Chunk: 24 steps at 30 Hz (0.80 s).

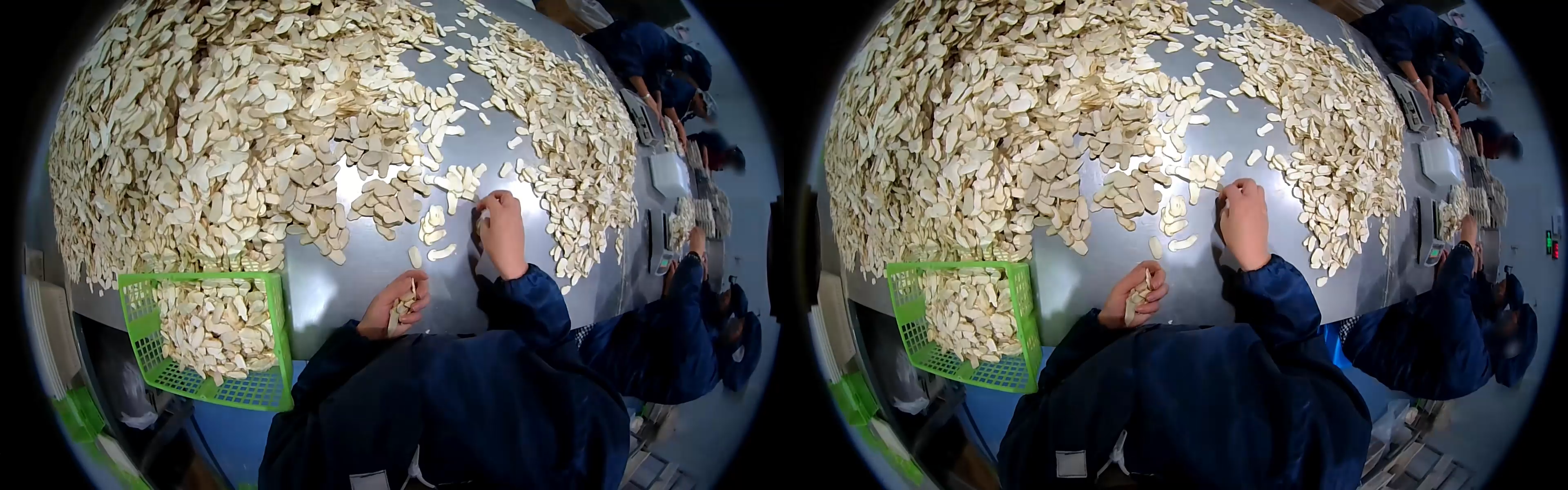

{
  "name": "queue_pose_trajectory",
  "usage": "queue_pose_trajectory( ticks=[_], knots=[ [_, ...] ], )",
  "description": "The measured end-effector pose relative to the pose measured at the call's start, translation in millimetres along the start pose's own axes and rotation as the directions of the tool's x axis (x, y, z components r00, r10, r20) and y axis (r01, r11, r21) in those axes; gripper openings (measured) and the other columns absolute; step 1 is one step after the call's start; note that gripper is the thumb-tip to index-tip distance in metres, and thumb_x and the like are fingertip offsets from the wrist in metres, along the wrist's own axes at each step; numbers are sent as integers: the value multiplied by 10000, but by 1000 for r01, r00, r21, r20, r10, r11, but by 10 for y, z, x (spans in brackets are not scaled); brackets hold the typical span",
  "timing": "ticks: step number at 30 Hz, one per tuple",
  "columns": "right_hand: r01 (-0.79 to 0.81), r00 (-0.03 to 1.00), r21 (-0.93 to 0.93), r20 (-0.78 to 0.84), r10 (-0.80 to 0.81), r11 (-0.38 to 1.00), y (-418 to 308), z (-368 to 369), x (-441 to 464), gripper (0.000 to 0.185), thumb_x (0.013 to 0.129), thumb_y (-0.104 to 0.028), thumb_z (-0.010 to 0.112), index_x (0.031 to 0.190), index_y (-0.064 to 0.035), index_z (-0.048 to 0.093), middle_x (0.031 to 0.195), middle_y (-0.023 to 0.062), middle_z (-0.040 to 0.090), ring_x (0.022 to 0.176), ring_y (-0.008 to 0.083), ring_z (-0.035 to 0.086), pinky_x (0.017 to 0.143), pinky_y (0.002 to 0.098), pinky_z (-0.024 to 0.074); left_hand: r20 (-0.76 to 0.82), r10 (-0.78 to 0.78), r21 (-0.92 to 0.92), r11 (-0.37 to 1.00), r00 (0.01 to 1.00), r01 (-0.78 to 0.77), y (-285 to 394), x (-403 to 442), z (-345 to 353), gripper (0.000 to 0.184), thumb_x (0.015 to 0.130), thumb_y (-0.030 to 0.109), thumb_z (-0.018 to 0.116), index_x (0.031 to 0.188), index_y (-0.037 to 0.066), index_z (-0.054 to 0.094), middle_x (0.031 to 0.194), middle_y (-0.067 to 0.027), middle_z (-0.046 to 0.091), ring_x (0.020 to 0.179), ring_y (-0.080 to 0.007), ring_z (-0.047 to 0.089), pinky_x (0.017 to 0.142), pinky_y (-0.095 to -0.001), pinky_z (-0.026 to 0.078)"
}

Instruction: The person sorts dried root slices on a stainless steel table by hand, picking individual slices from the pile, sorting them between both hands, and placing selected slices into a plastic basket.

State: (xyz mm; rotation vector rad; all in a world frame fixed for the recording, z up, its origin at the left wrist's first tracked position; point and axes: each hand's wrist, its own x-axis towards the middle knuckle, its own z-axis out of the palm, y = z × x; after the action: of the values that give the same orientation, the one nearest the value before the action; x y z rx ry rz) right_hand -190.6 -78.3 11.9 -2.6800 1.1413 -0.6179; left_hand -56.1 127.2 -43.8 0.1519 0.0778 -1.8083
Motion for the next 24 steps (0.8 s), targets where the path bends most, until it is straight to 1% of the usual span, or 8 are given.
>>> queue_pose_trajectory(
  ticks=[5, 8, 10, 13, 16, 18, 22, 24],
  knots=[
    [-159, 986, 173, -15, 164, 972, -45, 146, 296, 349, 779, -162, 665, 1085, -15, 583, 1004, 161, 542, 942, 342, 536, 802, 376, 449, 14, 9, 14, 1000, 1000, -9, -15, 7, 16, 215, 988, 232, 423, 1123, 95, 518, 883, -39, 430, 693, -111, 367, 458, -168, 316],
    [-18, 999, 172, 41, 11, 985, -86, 231, 414, 364, 774, -162, 669, 1095, -12, 586, 999, 160, 545, 923, 329, 551, 793, 369, 459, 16, 11, 9, 1000, 1000, -11, -17, 7, -10, 220, 986, 234, 428, 1123, 85, 516, 885, -41, 432, 696, -114, 368, 458, -168, 313],
    [-86, 992, 300, 113, 54, 950, 7, 234, 442, 310, 791, -144, 656, 1068, -10, 613, 940, 146, 580, 822, 277, 581, 726, 339, 476, 11, 9, 5, 1000, 1000, -9, -19, 4, -18, 221, 986, 236, 430, 1120, 82, 515, 885, -41, 432, 696, -114, 368, 457, -168, 313],
    [-251, 965, 553, 77, 251, 794, 276, 190, 424, 195, 811, -89, 602, 973, 11, 643, 785, 99, 618, 661, 184, 589, 611, 303, 466, -9, 11, 11, 1000, 1000, -11, -22, -2, -10, 212, 989, 240, 425, 1114, 87, 504, 885, -37, 430, 689, -106, 361, 456, -167, 314],
    [-513, 836, 745, 321, 445, 427, 647, -4, 324, 249, 851, -76, 567, 1071, 35, 602, 781, 42, 639, 583, 87, 550, 512, 230, 402, -12, 9, 24, 1000, 1000, -9, -27, 6, 10, 208, 990, 244, 423, 1108, 90, 498, 884, -34, 427, 685, -100, 357, 455, -165, 314],
    [-541, 817, 761, 373, 440, 358, 833, -107, 223, 292, 861, -81, 558, 1124, 47, 571, 764, 45, 637, 575, 75, 543, 499, 210, 385, -8, 7, 29, 1000, 1000, -6, -21, 4, 16, 207, 991, 249, 421, 1105, 92, 496, 883, -33, 424, 683, -97, 356, 454, -163, 314],
    [-378, 913, 301, -34, 406, 875, 851, -205, 59, 227, 843, -82, 580, 1041, 17, 633, 793, 113, 674, 642, 168, 619, 588, 271, 469, 0, -1, 37, 999, 1000, 1, -15, 5, -5, 203, 994, 253, 411, 1086, 92, 496, 883, -33, 418, 680, -97, 355, 454, -163, 316],
    [-339, 933, 326, -6, 360, 883, 591, -279, 4, 203, 840, -90, 588, 1007, 8, 648, 781, 123, 669, 675, 195, 629, 625, 290, 477, -2, -1, 12, 1000, 1000, 1, -18, 6, 1, 198, 995, 250, 409, 1074, 90, 494, 882, -34, 417, 680, -98, 357, 453, -163, 317]
  ],
)
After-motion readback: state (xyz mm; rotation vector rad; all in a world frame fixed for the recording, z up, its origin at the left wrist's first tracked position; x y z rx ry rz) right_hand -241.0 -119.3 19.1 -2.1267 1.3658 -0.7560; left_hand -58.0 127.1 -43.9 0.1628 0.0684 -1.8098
